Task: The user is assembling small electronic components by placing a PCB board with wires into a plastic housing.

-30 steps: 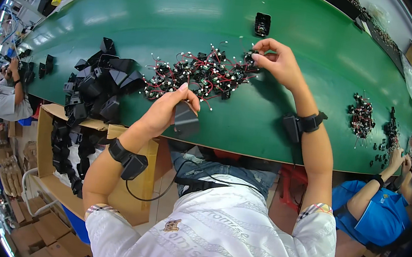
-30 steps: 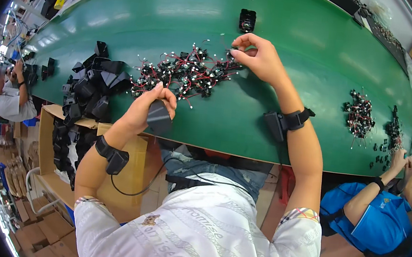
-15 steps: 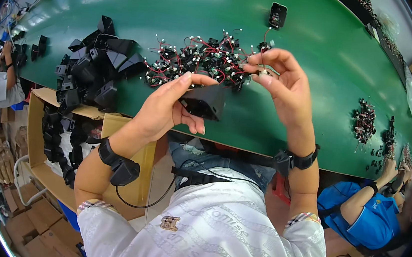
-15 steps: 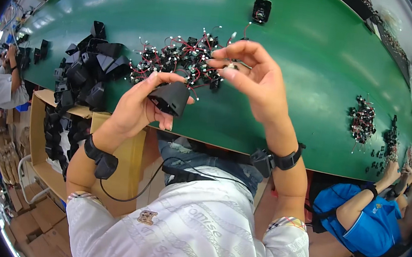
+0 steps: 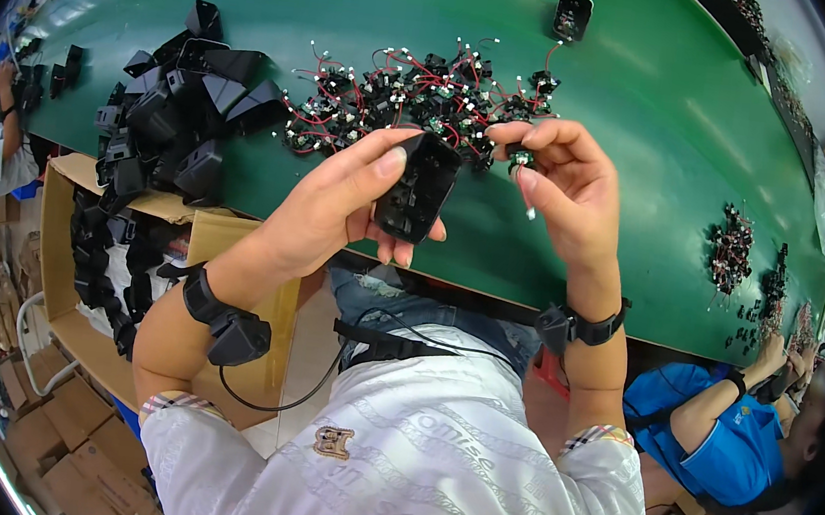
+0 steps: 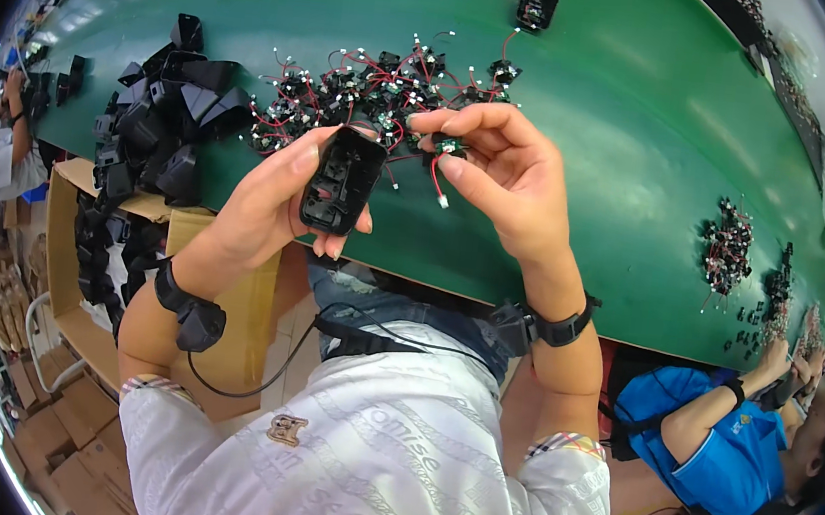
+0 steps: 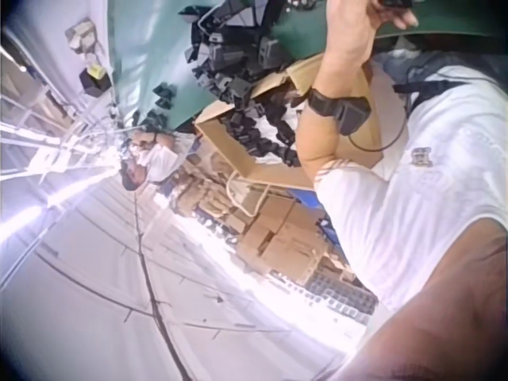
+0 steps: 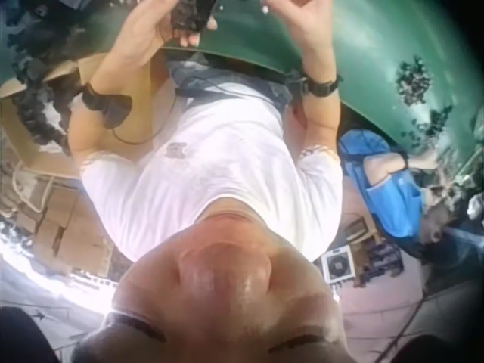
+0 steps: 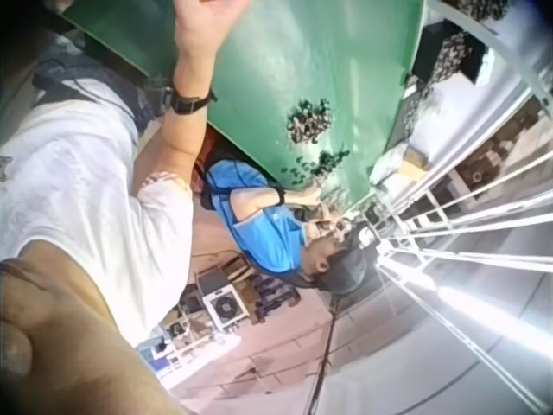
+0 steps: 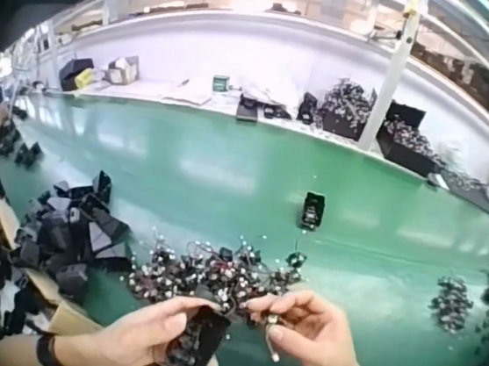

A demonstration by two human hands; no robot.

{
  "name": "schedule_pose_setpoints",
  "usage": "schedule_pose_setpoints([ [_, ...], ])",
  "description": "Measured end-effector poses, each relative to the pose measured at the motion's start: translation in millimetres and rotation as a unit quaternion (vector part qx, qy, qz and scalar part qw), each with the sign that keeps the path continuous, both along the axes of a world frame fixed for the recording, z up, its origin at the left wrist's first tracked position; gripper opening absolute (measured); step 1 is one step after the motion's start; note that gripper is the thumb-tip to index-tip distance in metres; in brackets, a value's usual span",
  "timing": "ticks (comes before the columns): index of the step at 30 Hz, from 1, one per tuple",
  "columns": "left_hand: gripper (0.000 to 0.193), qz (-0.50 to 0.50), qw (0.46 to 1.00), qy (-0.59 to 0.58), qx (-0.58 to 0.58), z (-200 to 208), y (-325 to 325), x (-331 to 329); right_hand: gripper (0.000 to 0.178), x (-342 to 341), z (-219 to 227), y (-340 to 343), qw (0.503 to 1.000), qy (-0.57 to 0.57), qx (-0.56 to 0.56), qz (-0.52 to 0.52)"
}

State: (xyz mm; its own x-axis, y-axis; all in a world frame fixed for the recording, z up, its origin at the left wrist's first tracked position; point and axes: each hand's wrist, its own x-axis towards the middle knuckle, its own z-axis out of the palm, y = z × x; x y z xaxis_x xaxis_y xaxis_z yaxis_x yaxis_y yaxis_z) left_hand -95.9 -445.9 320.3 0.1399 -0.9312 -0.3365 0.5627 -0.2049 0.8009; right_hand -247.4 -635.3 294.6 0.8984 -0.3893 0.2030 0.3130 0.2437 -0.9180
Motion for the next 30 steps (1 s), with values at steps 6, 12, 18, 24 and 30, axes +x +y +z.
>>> schedule_pose_setpoints([
  [6,0.046,-0.026,0.999,0.007,-0.028,4.2,-4.5,0.6,0.018,-0.9,-2.9,6.5,0.999,0.029,-0.019,-0.037],
  [12,0.042,-0.040,0.999,0.006,-0.022,4.0,-4.0,2.2,0.014,-0.9,3.9,11.5,0.996,0.060,-0.060,-0.041],
  [18,0.053,-0.043,0.999,0.007,-0.030,0.1,-5.2,2.4,0.011,2.2,8.4,21.4,0.983,0.025,-0.171,-0.066],
  [24,0.053,-0.009,0.998,0.030,-0.054,-4.3,-4.9,-2.9,0.013,6.4,19.9,42.4,0.956,0.012,-0.273,-0.105],
  [30,0.047,0.037,0.996,0.047,-0.071,-2.7,-5.7,-3.3,0.013,10.3,16.2,53.3,0.933,0.011,-0.327,-0.147],
])
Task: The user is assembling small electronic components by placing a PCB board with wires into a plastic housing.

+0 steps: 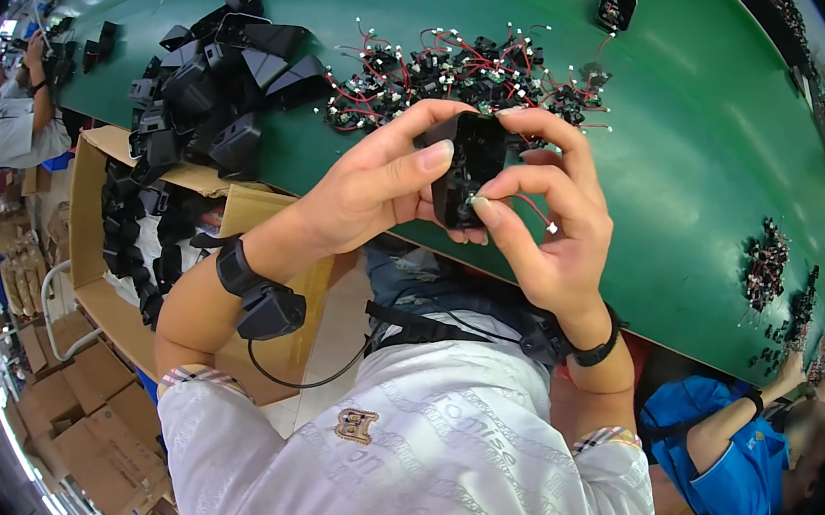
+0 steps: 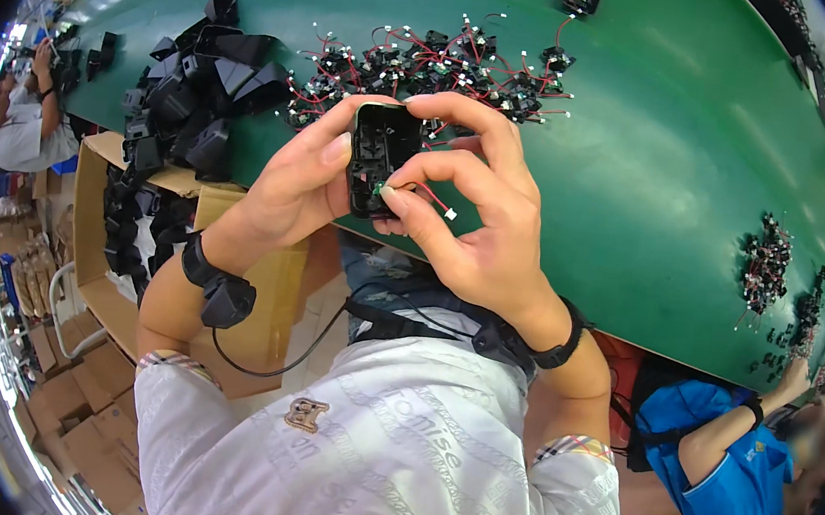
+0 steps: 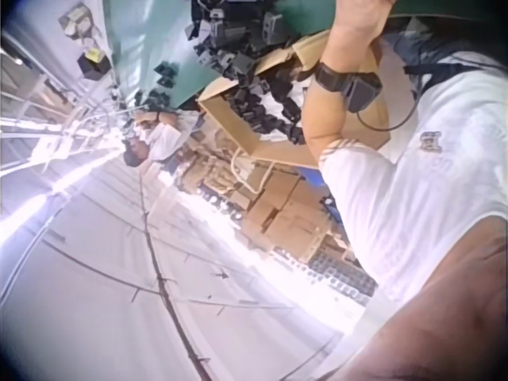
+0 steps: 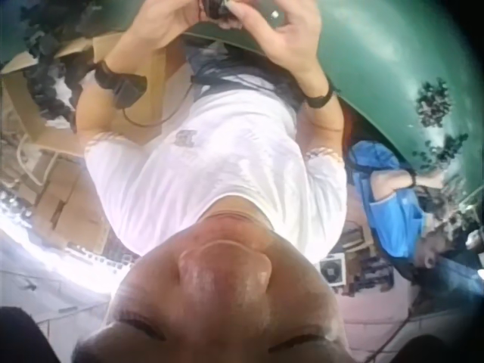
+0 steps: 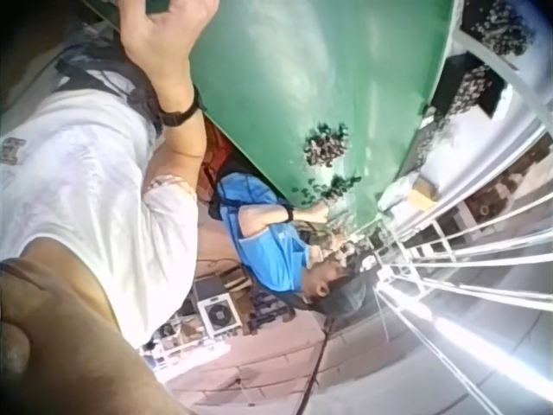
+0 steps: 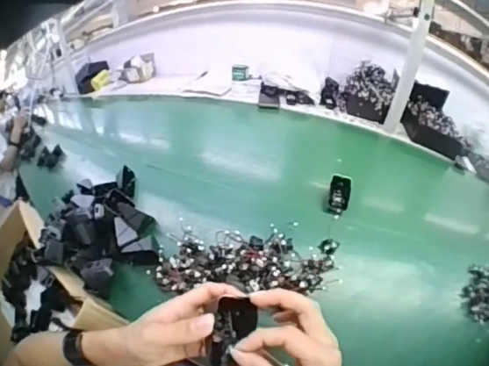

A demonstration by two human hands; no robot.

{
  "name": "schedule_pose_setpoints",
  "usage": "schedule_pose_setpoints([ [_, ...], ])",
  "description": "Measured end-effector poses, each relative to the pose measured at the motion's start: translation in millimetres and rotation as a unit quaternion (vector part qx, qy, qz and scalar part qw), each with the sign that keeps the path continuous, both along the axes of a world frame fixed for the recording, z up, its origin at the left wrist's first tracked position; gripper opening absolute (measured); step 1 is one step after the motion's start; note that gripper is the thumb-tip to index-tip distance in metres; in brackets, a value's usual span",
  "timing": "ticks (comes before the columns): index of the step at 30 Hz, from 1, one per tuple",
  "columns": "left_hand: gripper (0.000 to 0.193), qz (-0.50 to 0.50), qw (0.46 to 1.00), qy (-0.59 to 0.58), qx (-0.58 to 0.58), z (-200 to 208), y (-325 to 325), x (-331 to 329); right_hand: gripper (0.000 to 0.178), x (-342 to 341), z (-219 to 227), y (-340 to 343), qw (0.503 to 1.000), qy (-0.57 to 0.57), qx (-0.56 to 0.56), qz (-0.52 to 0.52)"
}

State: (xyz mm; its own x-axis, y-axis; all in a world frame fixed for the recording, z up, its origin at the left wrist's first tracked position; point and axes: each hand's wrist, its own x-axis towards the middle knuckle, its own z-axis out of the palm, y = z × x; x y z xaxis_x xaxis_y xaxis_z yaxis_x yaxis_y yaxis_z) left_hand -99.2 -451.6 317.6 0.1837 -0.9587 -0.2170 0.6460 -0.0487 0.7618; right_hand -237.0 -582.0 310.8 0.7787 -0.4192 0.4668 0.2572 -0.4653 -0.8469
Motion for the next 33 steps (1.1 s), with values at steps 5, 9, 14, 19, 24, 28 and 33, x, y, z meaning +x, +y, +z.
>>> schedule_pose_setpoints([
  [5,0.048,-0.030,0.999,-0.037,0.021,0.0,3.6,5.4,0.012,-2.0,7.6,-1.2,0.994,0.030,-0.098,-0.038],
  [9,0.049,-0.044,0.994,-0.098,0.026,-5.7,4.3,7.7,0.012,0.6,9.3,7.3,0.997,0.039,-0.068,-0.027],
  [14,0.045,0.002,0.996,-0.086,0.002,-2.6,4.3,0.3,0.012,6.2,-1.6,20.7,0.998,-0.013,-0.033,-0.054],
  [19,0.043,-0.003,0.992,-0.123,-0.037,-7.8,4.8,1.2,0.015,3.8,-4.2,19.9,0.998,-0.006,-0.065,-0.025],
  [24,0.048,-0.033,0.991,-0.118,0.046,2.4,5.0,1.1,0.033,2.0,9.4,13.6,0.996,0.062,-0.057,0.039],
  [28,0.031,0.012,0.984,-0.168,0.058,4.8,2.3,1.1,0.037,1.0,-3.9,9.5,0.997,0.058,-0.009,0.042],
  [33,0.022,0.100,0.943,-0.312,0.057,4.9,6.9,1.8,0.053,-7.8,-12.9,9.0,0.897,0.012,0.421,0.133],
])
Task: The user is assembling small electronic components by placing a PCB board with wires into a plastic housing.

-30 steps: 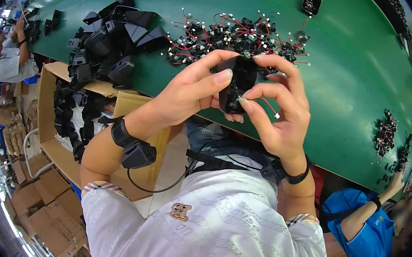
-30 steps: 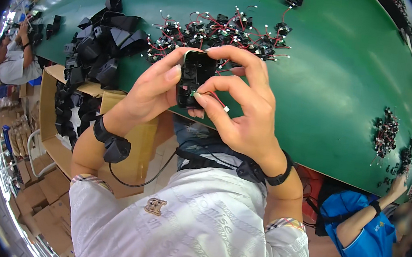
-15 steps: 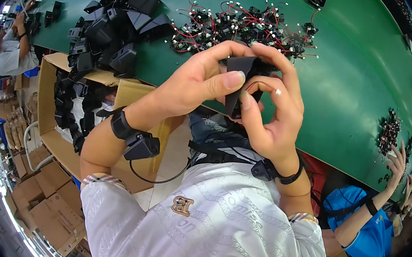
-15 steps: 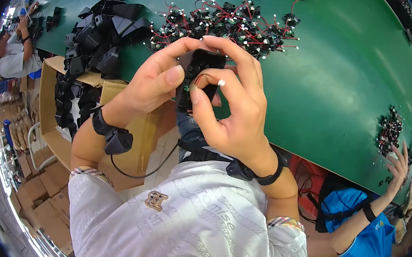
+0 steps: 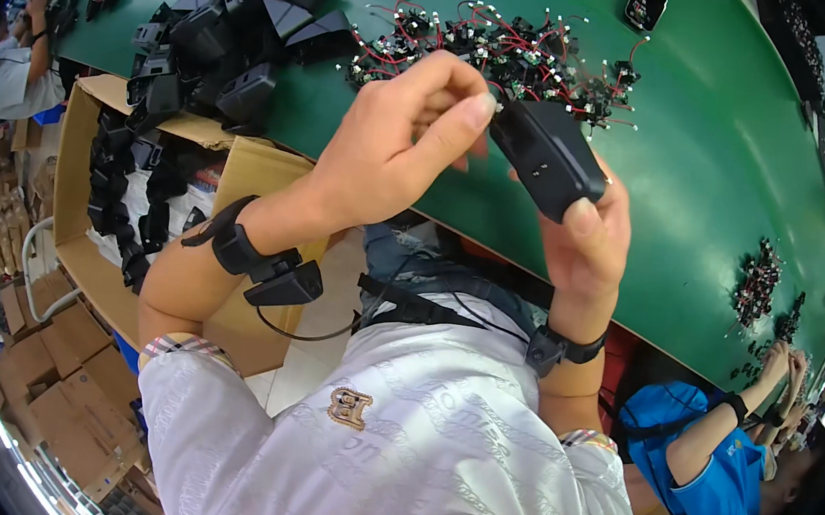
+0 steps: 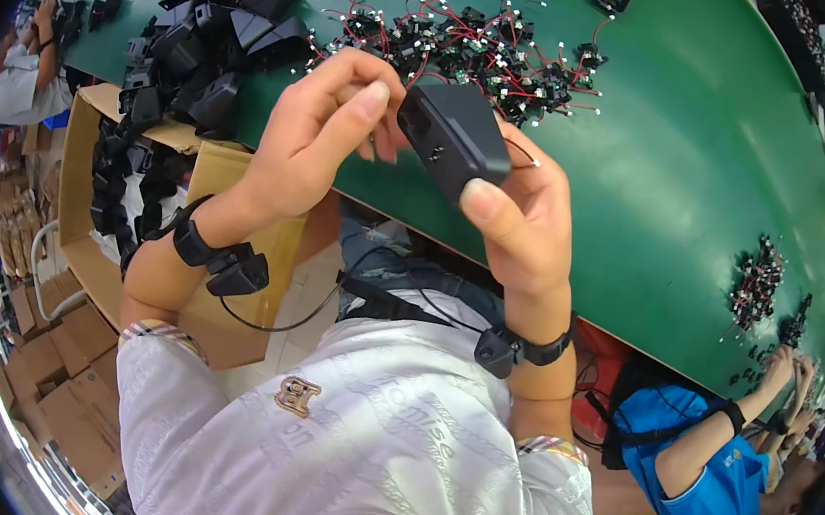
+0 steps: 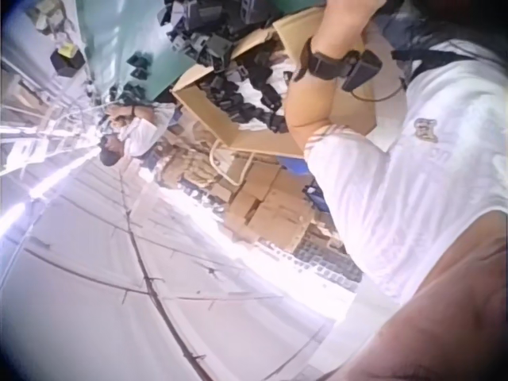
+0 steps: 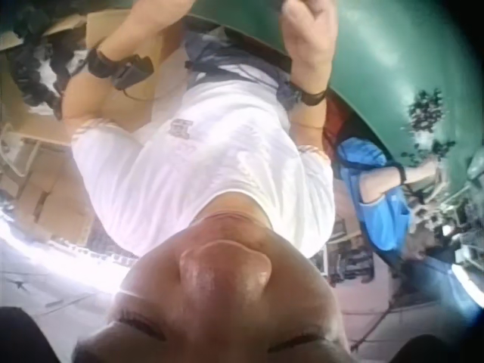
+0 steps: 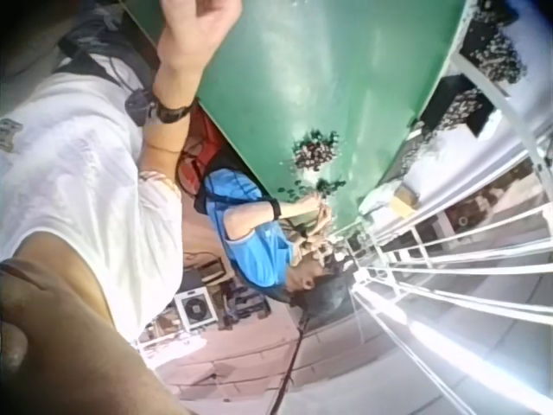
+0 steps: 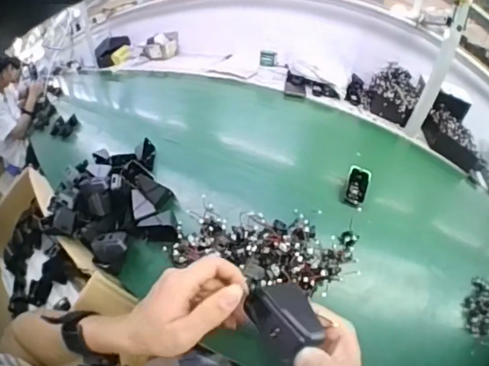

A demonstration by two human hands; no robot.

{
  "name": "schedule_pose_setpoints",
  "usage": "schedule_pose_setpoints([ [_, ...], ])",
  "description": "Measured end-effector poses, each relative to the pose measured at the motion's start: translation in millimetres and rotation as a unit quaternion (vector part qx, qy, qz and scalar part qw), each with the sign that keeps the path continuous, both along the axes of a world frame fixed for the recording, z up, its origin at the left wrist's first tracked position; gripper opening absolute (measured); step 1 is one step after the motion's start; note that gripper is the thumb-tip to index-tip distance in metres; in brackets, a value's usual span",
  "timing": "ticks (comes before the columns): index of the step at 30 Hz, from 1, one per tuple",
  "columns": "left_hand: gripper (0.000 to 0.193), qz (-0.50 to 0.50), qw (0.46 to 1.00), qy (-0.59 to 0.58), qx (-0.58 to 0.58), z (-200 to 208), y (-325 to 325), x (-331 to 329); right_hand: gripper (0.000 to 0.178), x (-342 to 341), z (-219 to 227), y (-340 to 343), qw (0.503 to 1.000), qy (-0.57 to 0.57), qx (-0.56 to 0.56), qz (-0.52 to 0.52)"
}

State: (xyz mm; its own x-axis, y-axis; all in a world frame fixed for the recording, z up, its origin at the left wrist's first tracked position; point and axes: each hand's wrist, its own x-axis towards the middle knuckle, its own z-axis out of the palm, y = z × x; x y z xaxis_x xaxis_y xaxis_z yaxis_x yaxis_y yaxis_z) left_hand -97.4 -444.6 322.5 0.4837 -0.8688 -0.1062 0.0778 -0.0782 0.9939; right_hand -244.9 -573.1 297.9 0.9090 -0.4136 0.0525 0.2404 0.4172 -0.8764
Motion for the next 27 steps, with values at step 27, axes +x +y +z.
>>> schedule_pose_setpoints([
  [27,0.048,-0.034,0.847,-0.515,-0.127,-3.4,4.4,4.9,0.070,-8.9,-9.4,11.3,0.943,0.023,0.323,0.078],
])
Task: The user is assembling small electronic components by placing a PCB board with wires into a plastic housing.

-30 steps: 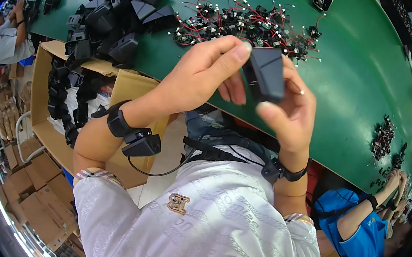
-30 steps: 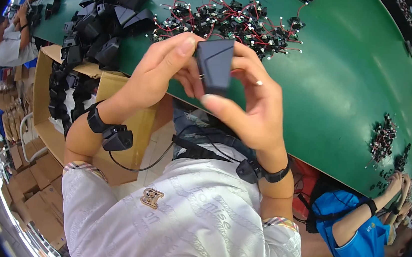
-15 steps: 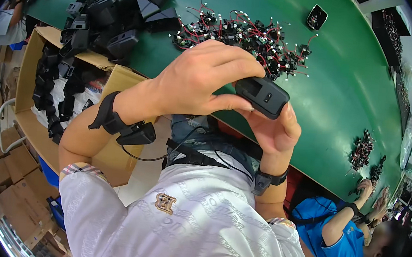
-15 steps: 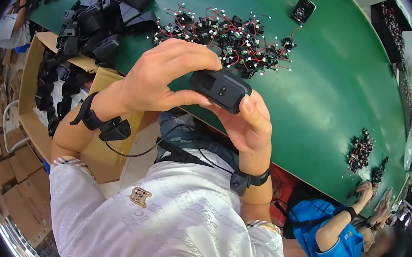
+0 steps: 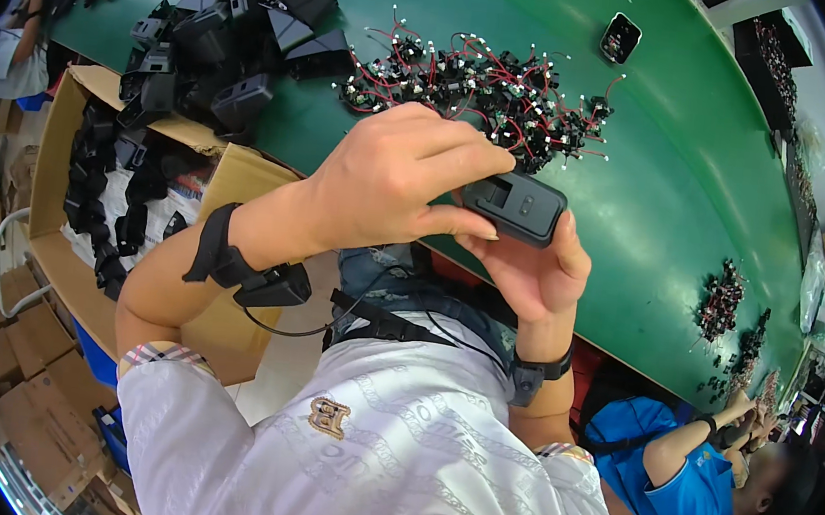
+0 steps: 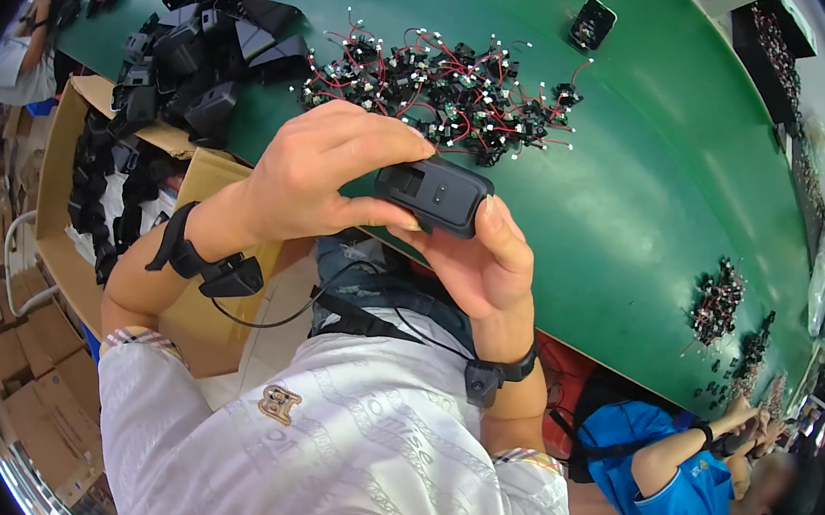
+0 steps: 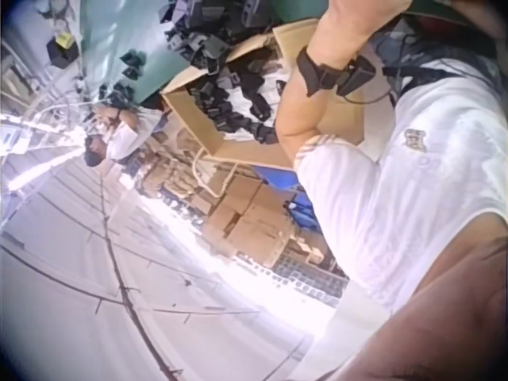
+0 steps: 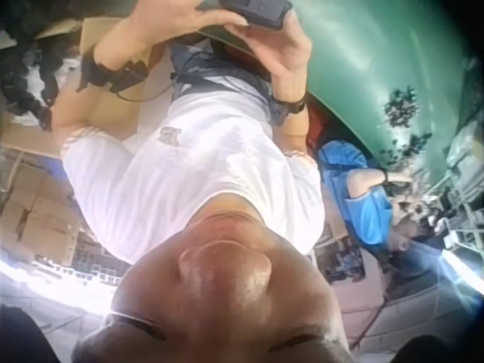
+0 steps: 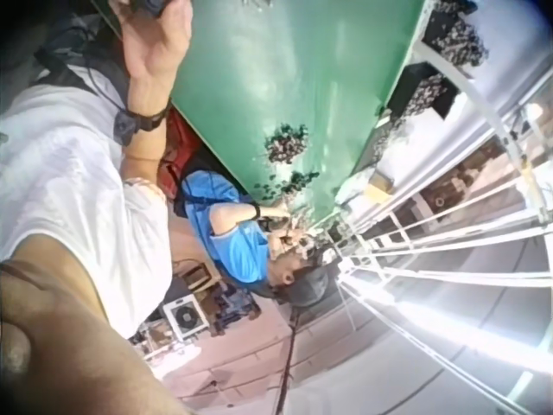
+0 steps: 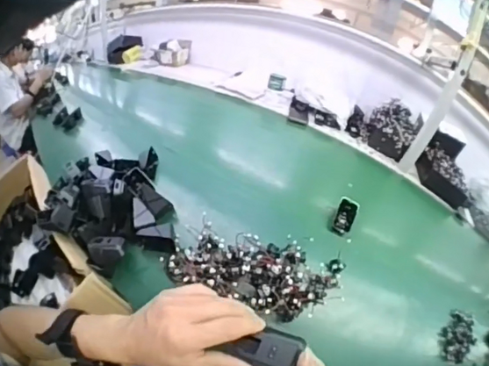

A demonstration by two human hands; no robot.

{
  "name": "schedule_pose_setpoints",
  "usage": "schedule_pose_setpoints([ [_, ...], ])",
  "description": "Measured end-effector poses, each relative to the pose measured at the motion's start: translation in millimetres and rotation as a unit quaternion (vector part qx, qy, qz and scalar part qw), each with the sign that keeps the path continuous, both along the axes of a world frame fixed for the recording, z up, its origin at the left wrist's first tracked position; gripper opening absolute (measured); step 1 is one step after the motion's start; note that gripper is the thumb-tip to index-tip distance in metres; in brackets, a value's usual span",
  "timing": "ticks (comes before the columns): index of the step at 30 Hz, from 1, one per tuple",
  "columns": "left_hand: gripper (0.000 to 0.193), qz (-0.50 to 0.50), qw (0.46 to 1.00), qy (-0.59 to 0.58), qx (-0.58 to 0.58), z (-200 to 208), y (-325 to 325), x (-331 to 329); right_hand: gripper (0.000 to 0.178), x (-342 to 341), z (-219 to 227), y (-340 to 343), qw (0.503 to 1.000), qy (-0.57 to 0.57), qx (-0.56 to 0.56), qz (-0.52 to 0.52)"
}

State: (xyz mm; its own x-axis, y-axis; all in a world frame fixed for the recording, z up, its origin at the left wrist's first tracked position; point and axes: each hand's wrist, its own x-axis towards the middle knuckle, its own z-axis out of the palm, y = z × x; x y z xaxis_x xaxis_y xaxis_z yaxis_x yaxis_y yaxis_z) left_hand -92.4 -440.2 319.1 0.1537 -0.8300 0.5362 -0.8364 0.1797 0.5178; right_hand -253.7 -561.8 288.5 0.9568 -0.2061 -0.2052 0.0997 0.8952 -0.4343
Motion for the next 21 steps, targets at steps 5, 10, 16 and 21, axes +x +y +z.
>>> schedule_pose_setpoints([
  [5,0.047,-0.004,1.000,-0.017,-0.017,2.7,-5.4,7.4,0.059,-2.6,28.7,-13.5,0.973,0.036,-0.229,0.012],
  [10,0.030,0.199,0.966,-0.165,0.010,7.7,2.4,47.6,0.030,14.0,64.8,-88.6,0.538,0.045,-0.827,-0.158],
  [16,0.036,0.371,0.836,-0.304,0.266,-16.0,17.3,79.0,0.029,27.0,38.4,-227.4,0.305,0.181,-0.926,-0.128],
  [21,0.032,0.341,0.847,-0.296,0.281,-20.9,18.7,78.3,0.029,49.4,20.4,-247.8,0.233,0.155,-0.955,-0.095],
])
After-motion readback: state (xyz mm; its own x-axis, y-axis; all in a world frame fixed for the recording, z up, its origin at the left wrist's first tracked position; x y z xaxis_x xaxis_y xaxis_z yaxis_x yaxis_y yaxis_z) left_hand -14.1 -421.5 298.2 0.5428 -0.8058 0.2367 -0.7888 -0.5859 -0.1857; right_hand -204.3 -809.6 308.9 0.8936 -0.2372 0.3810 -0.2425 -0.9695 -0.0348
